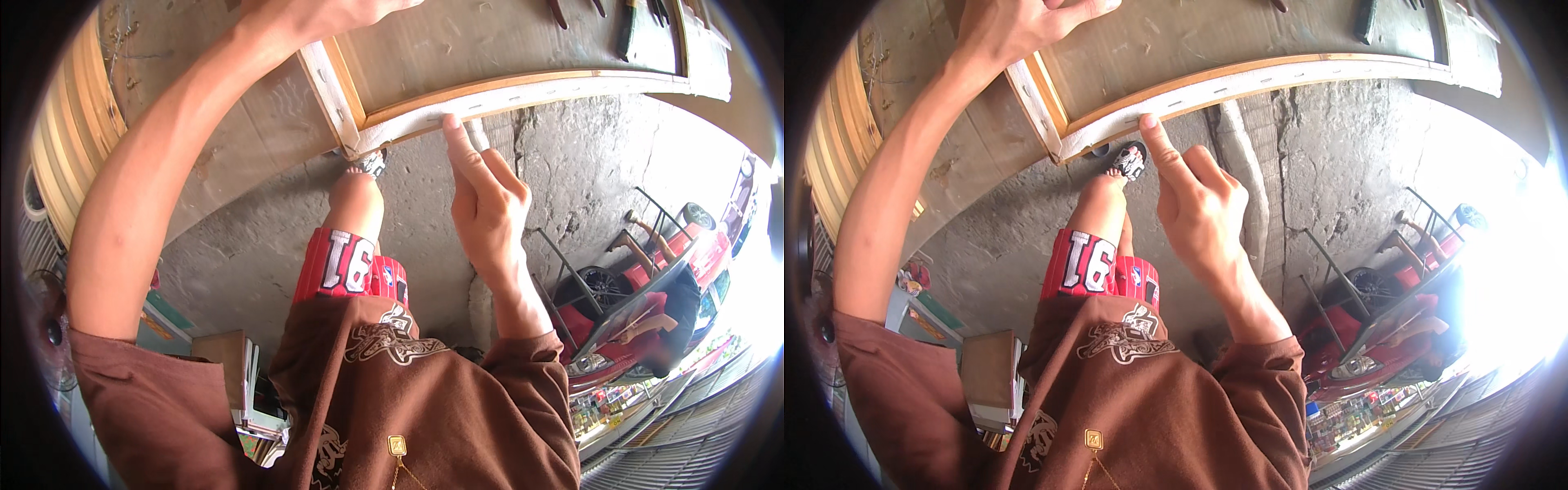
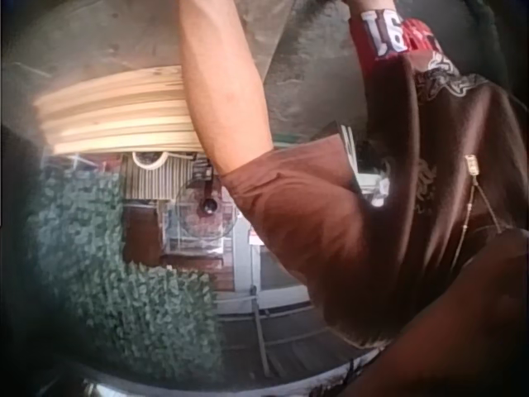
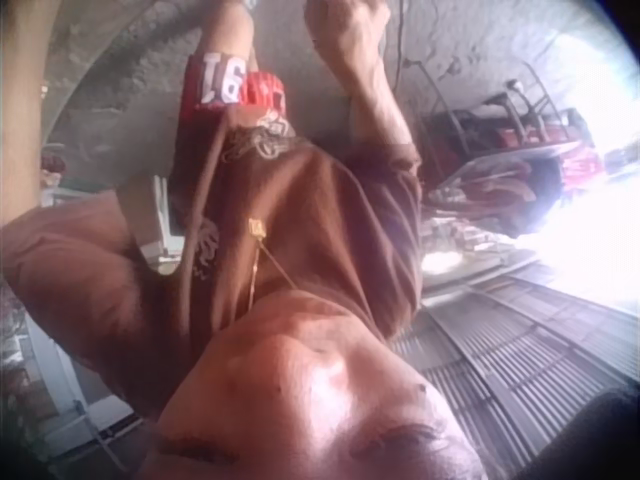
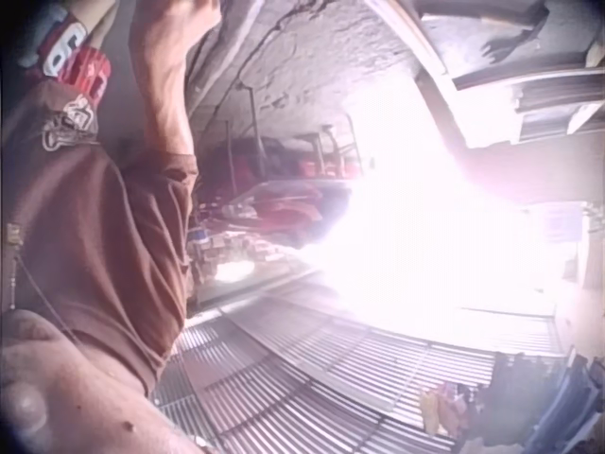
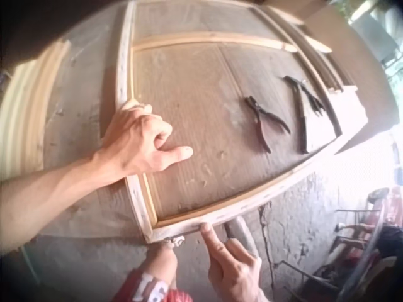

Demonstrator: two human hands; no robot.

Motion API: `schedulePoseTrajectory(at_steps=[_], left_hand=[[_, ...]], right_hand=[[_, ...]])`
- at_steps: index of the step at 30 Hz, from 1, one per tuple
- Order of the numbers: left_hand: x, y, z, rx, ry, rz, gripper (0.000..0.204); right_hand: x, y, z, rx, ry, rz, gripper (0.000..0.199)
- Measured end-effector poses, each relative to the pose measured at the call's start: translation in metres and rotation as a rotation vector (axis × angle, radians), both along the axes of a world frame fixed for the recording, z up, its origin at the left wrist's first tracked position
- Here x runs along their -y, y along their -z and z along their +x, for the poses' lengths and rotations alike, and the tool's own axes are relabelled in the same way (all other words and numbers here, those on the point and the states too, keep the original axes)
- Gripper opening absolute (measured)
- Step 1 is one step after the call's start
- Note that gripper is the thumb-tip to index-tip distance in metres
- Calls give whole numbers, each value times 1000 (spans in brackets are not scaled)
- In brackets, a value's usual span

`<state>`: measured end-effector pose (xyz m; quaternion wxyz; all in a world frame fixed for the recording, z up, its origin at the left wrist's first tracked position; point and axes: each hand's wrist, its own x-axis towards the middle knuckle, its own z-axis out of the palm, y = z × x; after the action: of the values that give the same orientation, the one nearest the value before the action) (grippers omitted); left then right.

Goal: The person assembles a wooden frame by attaching thin wooden strips to a larger frame using a hammer and nails. They position the strips, hammer nails into place, and adjust the frame as needed.

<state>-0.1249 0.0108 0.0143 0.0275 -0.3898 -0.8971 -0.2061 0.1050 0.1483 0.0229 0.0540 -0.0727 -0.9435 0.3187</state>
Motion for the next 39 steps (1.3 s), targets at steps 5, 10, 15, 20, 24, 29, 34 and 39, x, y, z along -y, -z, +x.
schedulePoseTrajectory(at_steps=[5,10,15,20,24,29,34,39], left_hand=[[-2,3,-1,-1,5,17,53],[-1,1,-5,42,-13,12,53],[-2,1,-3,-8,-4,31,53],[0,-3,-4,9,-6,17,54],[2,-3,-2,15,6,8,54],[3,-8,4,-23,2,12,52],[8,-11,2,31,18,16,50],[11,-15,6,49,-5,-14,48]], right_hand=[[1,26,0,-183,5,-35,59],[-6,21,-2,-138,-25,-139,58],[-31,-37,-1,124,29,41,54],[-53,-46,-16,208,-85,205,51],[-56,-54,-21,216,-166,166,45],[-62,-64,-26,306,-266,227,54],[-60,-76,-29,373,-328,253,57],[-47,-91,-34,421,-313,338,54]])
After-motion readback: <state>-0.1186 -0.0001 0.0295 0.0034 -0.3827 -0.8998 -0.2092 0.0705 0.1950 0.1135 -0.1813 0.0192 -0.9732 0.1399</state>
